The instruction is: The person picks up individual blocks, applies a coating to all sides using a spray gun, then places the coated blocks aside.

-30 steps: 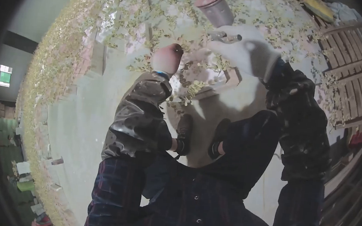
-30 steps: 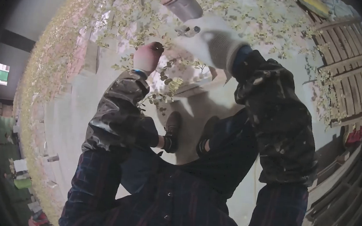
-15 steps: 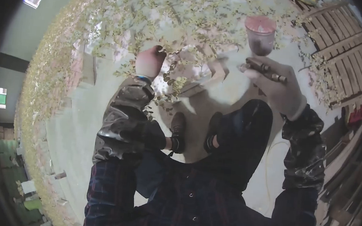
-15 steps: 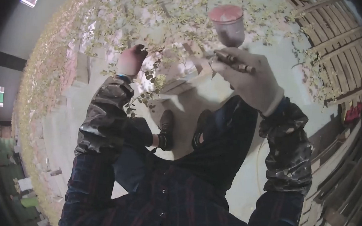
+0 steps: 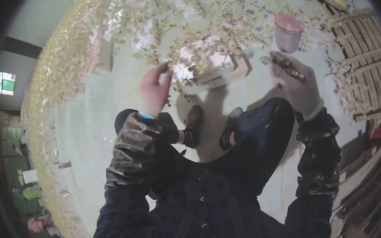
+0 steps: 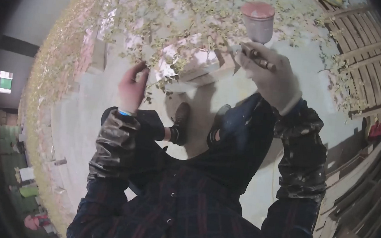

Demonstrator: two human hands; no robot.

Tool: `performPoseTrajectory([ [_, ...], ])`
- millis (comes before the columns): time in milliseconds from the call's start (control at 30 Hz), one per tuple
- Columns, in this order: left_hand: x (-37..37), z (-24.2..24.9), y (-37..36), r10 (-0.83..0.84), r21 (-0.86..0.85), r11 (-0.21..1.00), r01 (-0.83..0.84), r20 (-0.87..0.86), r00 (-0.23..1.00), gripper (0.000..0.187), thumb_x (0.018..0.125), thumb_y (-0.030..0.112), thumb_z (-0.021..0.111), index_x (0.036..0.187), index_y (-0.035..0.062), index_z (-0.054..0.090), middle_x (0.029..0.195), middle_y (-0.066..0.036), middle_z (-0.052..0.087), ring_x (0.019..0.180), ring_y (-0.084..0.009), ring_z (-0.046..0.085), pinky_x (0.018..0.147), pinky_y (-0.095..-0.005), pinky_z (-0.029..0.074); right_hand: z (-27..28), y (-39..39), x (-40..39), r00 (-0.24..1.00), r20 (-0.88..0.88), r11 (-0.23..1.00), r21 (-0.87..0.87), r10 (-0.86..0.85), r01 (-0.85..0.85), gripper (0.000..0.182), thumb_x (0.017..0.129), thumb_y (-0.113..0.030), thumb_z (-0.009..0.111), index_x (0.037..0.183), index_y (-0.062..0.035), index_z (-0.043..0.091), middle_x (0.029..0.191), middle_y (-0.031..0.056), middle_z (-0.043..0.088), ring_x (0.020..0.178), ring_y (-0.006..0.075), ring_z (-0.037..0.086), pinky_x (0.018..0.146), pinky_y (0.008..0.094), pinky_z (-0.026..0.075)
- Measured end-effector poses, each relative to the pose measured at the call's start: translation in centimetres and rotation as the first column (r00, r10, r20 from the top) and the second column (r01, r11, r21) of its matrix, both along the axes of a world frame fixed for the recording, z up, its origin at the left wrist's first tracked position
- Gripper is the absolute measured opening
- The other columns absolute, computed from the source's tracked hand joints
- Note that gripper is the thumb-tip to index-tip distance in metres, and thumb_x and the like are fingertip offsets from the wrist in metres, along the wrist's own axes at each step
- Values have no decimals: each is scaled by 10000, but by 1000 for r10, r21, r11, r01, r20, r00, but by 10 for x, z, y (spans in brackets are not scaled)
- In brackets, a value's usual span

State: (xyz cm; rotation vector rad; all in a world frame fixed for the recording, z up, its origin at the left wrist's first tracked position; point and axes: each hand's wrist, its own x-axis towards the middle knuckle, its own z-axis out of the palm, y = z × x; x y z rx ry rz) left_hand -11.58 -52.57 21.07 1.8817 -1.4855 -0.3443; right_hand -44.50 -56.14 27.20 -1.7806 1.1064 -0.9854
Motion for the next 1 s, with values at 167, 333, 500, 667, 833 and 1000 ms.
performPoseTrajectory([
  [167,-23,-22,4,-270,187,960,206,443,855,461,818,334,641,1166,64,504,886,-120,639,799,-304,599,689,-393,462,-21,16,3,982,-175,997,-8,73,-76,282,872,24,515,1148,56,558,986,187,605,890,247,558,821,343,436],
  [333,-13,-64,-16,-374,427,900,92,644,667,201,836,236,462,929,116,594,664,-73,644,611,-280,605,752,-373,419,4,42,30,969,-157,973,-104,190,-207,321,824,10,524,1135,4,607,795,83,586,679,139,429,625,241,331],
  [500,3,-68,-12,-371,504,863,20,606,703,165,756,66,579,919,61,605,719,-71,664,644,-294,641,637,-373,498,12,55,53,911,-338,972,82,235,-220,187,818,-20,630,996,35,652,1050,143,639,1025,229,597,916,276,479],
  [667,12,-65,-9,-209,489,872,-19,408,889,170,815,85,466,868,53,625,751,-129,676,702,-354,644,616,-409,505,-22,42,55,860,-460,972,24,219,-234,161,826,51,561,980,60,607,1096,119,619,1052,177,583,971,235,436],
  [833,7,-90,0,-167,210,975,76,459,873,105,785,137,534,774,107,634,595,-80,601,597,-305,558,523,-394,427,2,34,60,958,-263,991,-39,115,-130,171,854,5,565,1022,4,599,855,86,544,756,142,460,675,254,374],
  [1000,-37,-73,10,-370,331,923,199,616,695,165,786,56,514,919,105,600,682,-47,636,679,-249,599,727,-363,454,45,21,90,919,-182,934,1,351,-357,306,892,-64,547,1170,64,555,974,168,630,681,151,538,556,230,469],
])
